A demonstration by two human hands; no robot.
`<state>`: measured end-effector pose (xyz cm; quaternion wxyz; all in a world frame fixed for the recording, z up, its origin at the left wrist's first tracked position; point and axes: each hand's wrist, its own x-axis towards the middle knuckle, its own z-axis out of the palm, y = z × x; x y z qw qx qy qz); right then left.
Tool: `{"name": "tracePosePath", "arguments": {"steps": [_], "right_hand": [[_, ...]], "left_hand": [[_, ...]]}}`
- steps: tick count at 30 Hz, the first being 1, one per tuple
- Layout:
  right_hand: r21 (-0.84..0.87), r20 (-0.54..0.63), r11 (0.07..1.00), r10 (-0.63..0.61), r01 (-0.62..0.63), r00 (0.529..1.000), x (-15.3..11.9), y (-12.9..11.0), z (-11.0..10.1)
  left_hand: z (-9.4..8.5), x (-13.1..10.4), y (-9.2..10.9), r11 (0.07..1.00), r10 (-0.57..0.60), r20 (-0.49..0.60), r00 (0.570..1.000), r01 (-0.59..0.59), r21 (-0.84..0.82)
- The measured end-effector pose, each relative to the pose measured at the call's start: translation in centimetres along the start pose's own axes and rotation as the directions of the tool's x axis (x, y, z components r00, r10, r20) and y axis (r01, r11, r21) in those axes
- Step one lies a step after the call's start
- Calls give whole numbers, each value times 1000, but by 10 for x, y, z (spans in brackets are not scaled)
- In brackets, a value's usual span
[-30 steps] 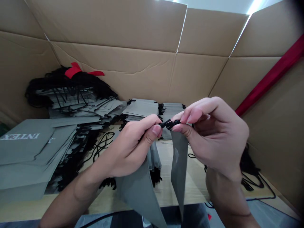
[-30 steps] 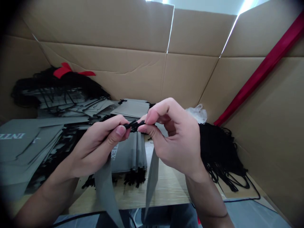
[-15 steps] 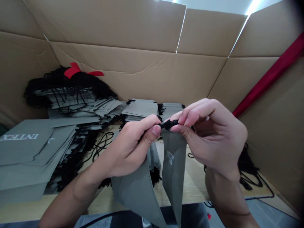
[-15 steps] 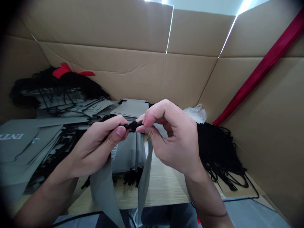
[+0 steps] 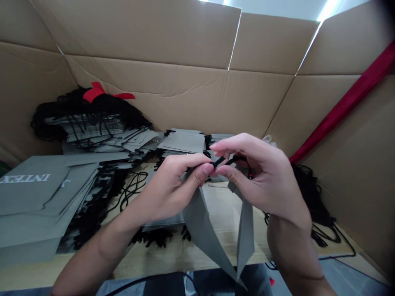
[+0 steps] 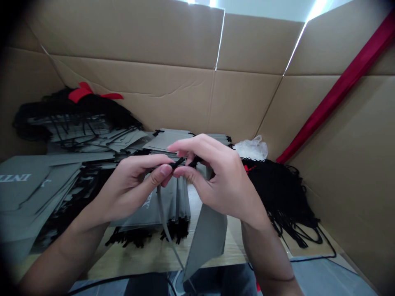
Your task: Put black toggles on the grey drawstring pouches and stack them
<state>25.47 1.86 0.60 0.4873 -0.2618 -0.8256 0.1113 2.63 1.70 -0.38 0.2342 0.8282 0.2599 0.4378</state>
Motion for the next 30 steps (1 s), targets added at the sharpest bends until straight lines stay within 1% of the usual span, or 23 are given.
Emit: {"name": "tracePosePath", "arguments": {"steps": [2, 4, 6, 8, 9, 11, 14, 17, 19, 26, 30], "right_hand": [[-26, 28, 1000, -3, 4, 1000, 2, 2, 0], [-23, -3, 999, 33, -33, 999, 3, 5, -1], [0, -61, 996, 93, -93, 994, 3, 10, -4], [13, -108, 990, 139, -139, 984, 3, 16, -8], [13, -119, 988, 156, -156, 981, 3, 18, -11], [4, -117, 984, 177, -178, 977, 4, 24, -15], [-2, -79, 980, 198, -199, 977, 8, 31, -19], [-3, -43, 975, 224, -224, 974, 11, 37, -19], [4, -12, 969, 247, -247, 969, 12, 40, -18], [45, 73, 959, 276, -280, 958, 13, 55, -17], [53, 113, 955, 284, -291, 952, 13, 65, -18]], "left_hand": [[0, 1, -4, 999, -26, 5, 1000, 27, -18], [-3, 0, -9, 997, -71, 41, 997, 72, -35], [-12, 0, -16, 994, -104, 114, 988, 108, -28], [-23, 1, -24, 989, -149, 192, 970, 145, 37], [-30, 2, -28, 982, -186, 223, 957, 172, 82], [-41, 5, -36, 953, -296, 289, 911, 260, 155], [-50, 9, -45, 914, -405, 325, 855, 364, 182], [-50, 12, -50, 905, -426, 377, 822, 396, 158], [-48, 13, -52, 903, -427, 398, 812, 404, 146], [-46, 13, -60, 909, -404, 413, 816, 409, 81], [-46, 14, -62, 910, -404, 405, 820, 407, 84]]}}
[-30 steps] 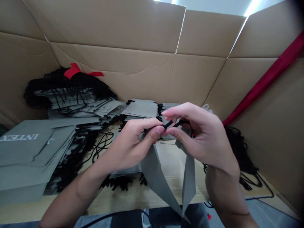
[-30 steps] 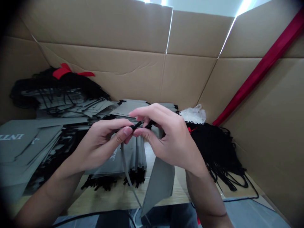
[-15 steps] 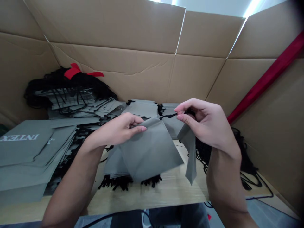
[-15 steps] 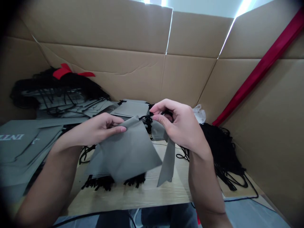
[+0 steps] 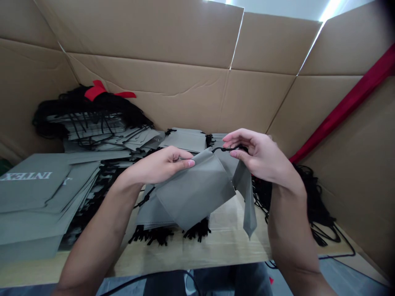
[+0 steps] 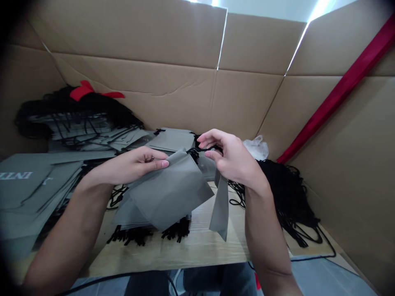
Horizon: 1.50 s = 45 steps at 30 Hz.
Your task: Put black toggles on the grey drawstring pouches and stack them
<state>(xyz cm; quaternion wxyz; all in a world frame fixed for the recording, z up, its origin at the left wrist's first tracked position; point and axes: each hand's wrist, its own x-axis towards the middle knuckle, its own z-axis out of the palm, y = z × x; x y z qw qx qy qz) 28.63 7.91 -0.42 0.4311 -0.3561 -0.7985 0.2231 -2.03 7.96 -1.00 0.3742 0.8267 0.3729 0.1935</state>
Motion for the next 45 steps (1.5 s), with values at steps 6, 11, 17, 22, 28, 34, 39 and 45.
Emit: {"name": "tracePosePath", "arguments": {"steps": [6, 11, 17, 22, 28, 34, 39, 45], "right_hand": [[14, 79, 998, 56, -57, 995, 1, 7, -2], [24, 114, 989, 140, -144, 983, 2, 4, 0], [-77, 10, 993, 88, -87, 996, 7, 6, 11], [-89, -62, 994, 55, -60, 997, 10, 6, 16], [-143, -120, 988, 42, -59, 992, 9, -1, 16], [-55, -88, 997, 53, -58, 995, 8, 2, 14], [38, -19, 996, 81, -80, 997, 9, 6, 11], [-15, -53, 998, 67, -68, 996, 10, 2, 9]], "left_hand": [[0, 0, 1, 1000, -29, -12, 1000, 29, -10], [1, 1, 1, 999, -10, -28, 1000, 9, -53], [8, 6, 1, 994, -22, -54, 998, 16, -111], [11, 11, 0, 987, -12, -84, 996, -2, -159], [13, 14, 1, 981, -4, -134, 991, -22, -192], [10, 14, -5, 992, 9, -145, 989, -26, -120], [8, 13, -6, 999, 27, -191, 981, -31, -20], [11, 13, -3, 997, 25, -214, 976, -8, 79]]}}
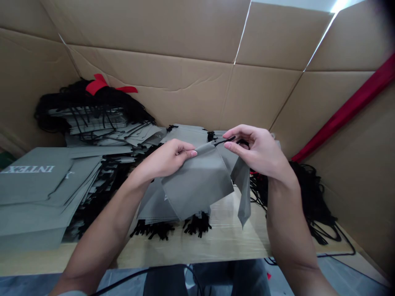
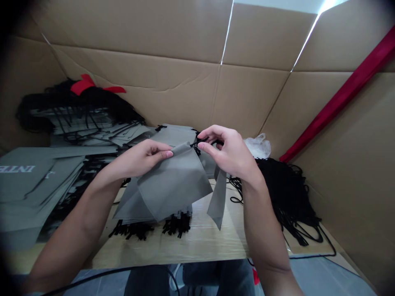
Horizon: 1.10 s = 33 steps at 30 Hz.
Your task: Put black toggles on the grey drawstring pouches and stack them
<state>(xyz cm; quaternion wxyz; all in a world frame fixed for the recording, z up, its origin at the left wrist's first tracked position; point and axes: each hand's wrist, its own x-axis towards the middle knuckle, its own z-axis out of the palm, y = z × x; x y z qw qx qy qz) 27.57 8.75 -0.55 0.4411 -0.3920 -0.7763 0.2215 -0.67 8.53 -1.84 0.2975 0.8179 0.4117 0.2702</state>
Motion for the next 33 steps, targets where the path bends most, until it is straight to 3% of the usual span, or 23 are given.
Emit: {"name": "tracePosePath", "arguments": {"steps": [18, 22, 25, 28, 33], "right_hand": [[-27, -42, 999, -33, 32, 999, -4, -11, 4], [-7, -82, 998, -55, 55, 995, -11, -22, 11], [24, -87, 997, -76, 78, 993, -16, -31, 17], [60, -55, 996, -61, 65, 997, -21, -37, 20], [80, -56, 992, -93, 97, 994, -23, -41, 20]], "left_hand": [[1, -7, 11, 996, -13, -27, 1000, 15, 84], [14, -7, 19, 992, 122, -160, 980, -126, -11], [29, -5, 23, 907, 253, -257, 933, -320, -272], [39, -5, 26, 806, 241, -314, 918, -370, -462], [41, -8, 30, 838, 199, -415, 888, -373, -397]]}}
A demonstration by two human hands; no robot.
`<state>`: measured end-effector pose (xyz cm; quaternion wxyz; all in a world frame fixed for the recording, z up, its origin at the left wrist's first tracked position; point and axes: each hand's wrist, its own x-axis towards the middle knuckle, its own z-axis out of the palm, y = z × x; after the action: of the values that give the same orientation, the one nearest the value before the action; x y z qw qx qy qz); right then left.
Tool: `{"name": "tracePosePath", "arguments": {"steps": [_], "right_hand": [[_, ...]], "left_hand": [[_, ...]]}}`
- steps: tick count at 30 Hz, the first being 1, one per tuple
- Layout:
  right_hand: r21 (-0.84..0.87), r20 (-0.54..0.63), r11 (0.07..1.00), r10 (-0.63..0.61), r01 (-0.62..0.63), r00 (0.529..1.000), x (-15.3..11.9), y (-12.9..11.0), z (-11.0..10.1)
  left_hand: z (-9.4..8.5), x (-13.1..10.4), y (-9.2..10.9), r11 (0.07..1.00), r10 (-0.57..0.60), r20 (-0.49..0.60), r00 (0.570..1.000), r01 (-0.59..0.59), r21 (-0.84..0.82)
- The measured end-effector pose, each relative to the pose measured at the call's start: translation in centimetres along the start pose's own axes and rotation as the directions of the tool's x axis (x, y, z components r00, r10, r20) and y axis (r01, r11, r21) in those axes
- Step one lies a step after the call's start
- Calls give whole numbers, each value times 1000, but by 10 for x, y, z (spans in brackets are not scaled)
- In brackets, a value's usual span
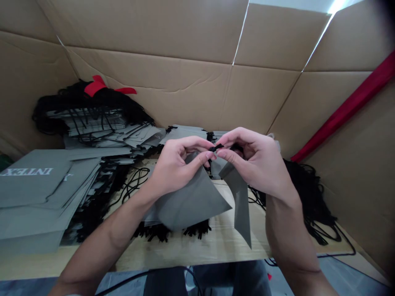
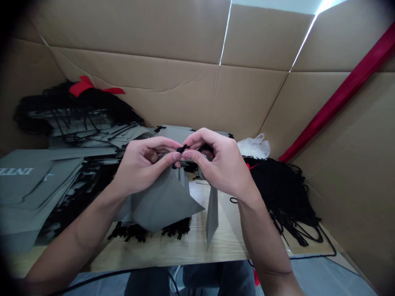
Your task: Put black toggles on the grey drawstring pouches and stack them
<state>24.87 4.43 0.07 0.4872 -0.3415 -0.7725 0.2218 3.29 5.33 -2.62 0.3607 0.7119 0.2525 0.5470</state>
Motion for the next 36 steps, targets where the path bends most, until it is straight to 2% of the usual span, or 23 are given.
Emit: {"name": "tracePosePath", "arguments": {"steps": [8, 12, 17, 23, 27, 30, 33, 36], "right_hand": [[-55, -22, 998, -6, 5, 1000, -2, -2, 0], [53, 3, 998, 37, -38, 999, 1, 0, 2], [145, 34, 989, 20, -24, 999, 3, 2, 2], [-53, -101, 998, -33, 27, 994, -2, -4, -6], [-160, -4, 983, -91, 90, 996, -4, -6, -6], [-158, 45, 982, -100, 106, 994, -2, -1, 1], [-119, -42, 989, -94, 88, 995, 2, 8, 6], [-114, -140, 991, -93, 77, 986, 6, 15, 4]], "left_hand": [[-3, -1, 3, 988, 18, 8, 1000, -19, 152], [-6, -1, 7, 987, 26, 34, 999, -31, 157], [-7, 0, 10, 992, 23, 45, 999, -29, 123], [-5, 1, 9, 995, -5, 21, 1000, 3, 102], [-5, 2, 10, 994, 4, 32, 999, -7, 110], [-6, 2, 9, 991, 23, 63, 998, -31, 130], [-11, 3, 7, 991, 8, 84, 996, -19, 132], [-22, 4, 6, 988, -62, 173, 983, 36, 148]]}}
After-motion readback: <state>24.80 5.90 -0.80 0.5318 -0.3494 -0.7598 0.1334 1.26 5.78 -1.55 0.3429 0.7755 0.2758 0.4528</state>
